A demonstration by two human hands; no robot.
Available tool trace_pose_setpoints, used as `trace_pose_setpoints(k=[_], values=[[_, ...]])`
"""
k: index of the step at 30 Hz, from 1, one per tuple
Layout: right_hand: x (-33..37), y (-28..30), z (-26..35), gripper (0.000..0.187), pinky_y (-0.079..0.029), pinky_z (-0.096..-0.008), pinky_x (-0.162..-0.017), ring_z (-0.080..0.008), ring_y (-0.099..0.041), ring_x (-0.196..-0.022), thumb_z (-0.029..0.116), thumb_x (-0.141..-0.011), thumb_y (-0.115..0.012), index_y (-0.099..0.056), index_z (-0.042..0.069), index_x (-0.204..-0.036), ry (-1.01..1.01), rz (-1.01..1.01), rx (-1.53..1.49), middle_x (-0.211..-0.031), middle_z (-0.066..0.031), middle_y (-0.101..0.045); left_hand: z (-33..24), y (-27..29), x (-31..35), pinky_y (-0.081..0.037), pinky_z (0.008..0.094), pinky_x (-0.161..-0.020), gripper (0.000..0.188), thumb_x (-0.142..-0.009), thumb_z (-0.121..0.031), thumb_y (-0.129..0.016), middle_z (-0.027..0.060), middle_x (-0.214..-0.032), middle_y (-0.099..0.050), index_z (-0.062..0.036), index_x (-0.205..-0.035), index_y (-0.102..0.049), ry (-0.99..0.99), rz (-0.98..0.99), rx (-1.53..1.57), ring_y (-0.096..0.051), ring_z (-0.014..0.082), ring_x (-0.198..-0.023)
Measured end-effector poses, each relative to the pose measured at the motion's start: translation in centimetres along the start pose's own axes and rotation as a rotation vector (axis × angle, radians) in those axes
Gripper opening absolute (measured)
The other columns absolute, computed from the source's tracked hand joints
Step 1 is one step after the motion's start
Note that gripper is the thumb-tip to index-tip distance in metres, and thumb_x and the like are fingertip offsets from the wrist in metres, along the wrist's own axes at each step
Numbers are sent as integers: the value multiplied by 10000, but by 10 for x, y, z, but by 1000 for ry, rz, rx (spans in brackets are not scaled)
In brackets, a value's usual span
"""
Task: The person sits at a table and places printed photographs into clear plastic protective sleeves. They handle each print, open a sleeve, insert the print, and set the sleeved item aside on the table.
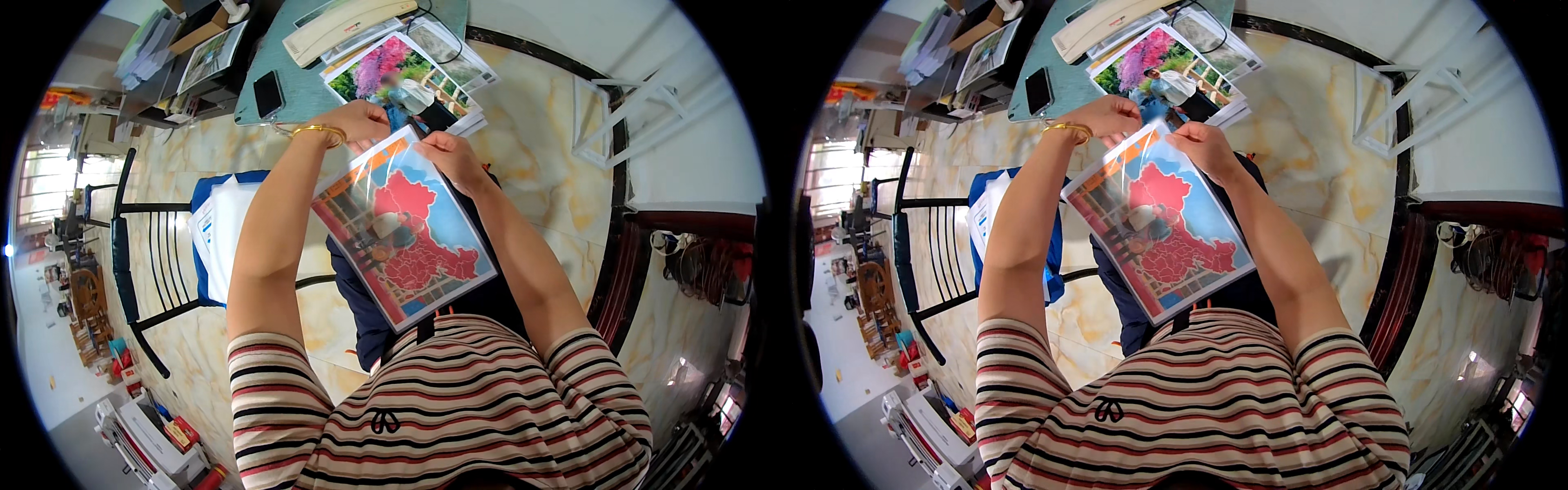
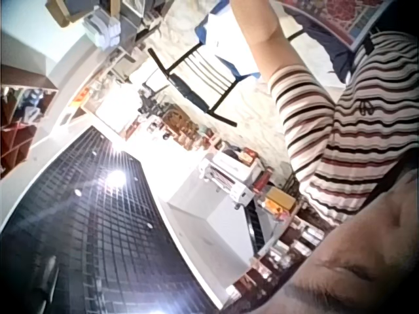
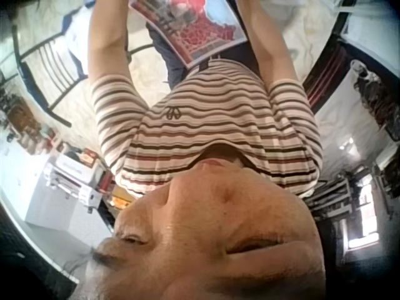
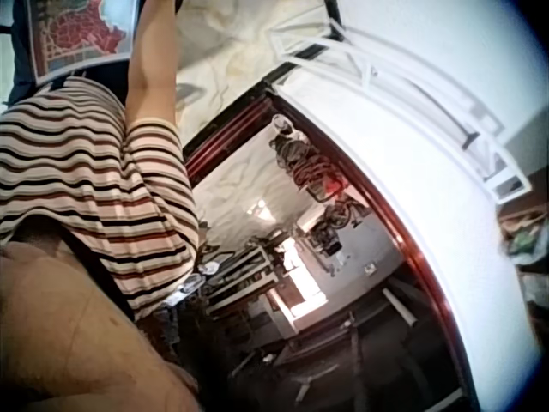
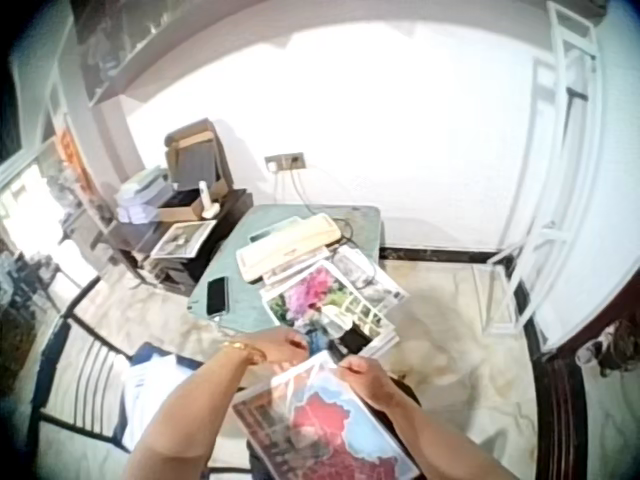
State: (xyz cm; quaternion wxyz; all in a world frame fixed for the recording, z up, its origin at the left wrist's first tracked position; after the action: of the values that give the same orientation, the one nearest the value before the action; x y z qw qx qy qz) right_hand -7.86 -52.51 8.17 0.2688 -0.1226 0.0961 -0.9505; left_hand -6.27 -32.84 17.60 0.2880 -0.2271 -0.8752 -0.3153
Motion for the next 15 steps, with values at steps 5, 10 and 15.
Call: trace_pose_setpoints(k=[5,10,15], values=[[1,1,1,168,-445,-205,-570,-35,-542,-650,167,-869,-641,-627,3,-835,6,-9,49,-738,1,-621,7,-3,1,-483,225,-561,242,-799,-298,-663,-23,-771,-581,-93,-922,-621,4,-36,-12,-540,70,-651],[2,5,8,238,-451,-214,-594,-48,-551,-674,239,-894,-605,-622,14,-818,12,-10,177,-726,-2,-614,48,1,15,-432,220,-519,220,-808,-284,-680,-43,-695,-562,-93,-910,-645,34,54,-57,-503,54,-608],[0,8,2,252,-488,-233,-650,-99,-578,-732,259,-936,-549,-551,15,-1001,-117,30,-94,-890,-59,-599,80,-5,47,-442,221,-556,196,-805,-232,-691,-24,-691,-586,-52,-879,-666,99,-62,128,-520,58,-614]])
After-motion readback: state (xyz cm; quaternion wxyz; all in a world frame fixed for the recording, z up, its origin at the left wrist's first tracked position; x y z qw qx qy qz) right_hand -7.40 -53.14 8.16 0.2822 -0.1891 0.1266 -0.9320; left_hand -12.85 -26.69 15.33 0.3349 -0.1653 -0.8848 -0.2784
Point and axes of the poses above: each hand's wrist, its own x-axis away from the middle knuckle, its own y-axis out of the back of the hand, z = x × y, the point moved 3 cm from there along -x, towards the middle knuckle
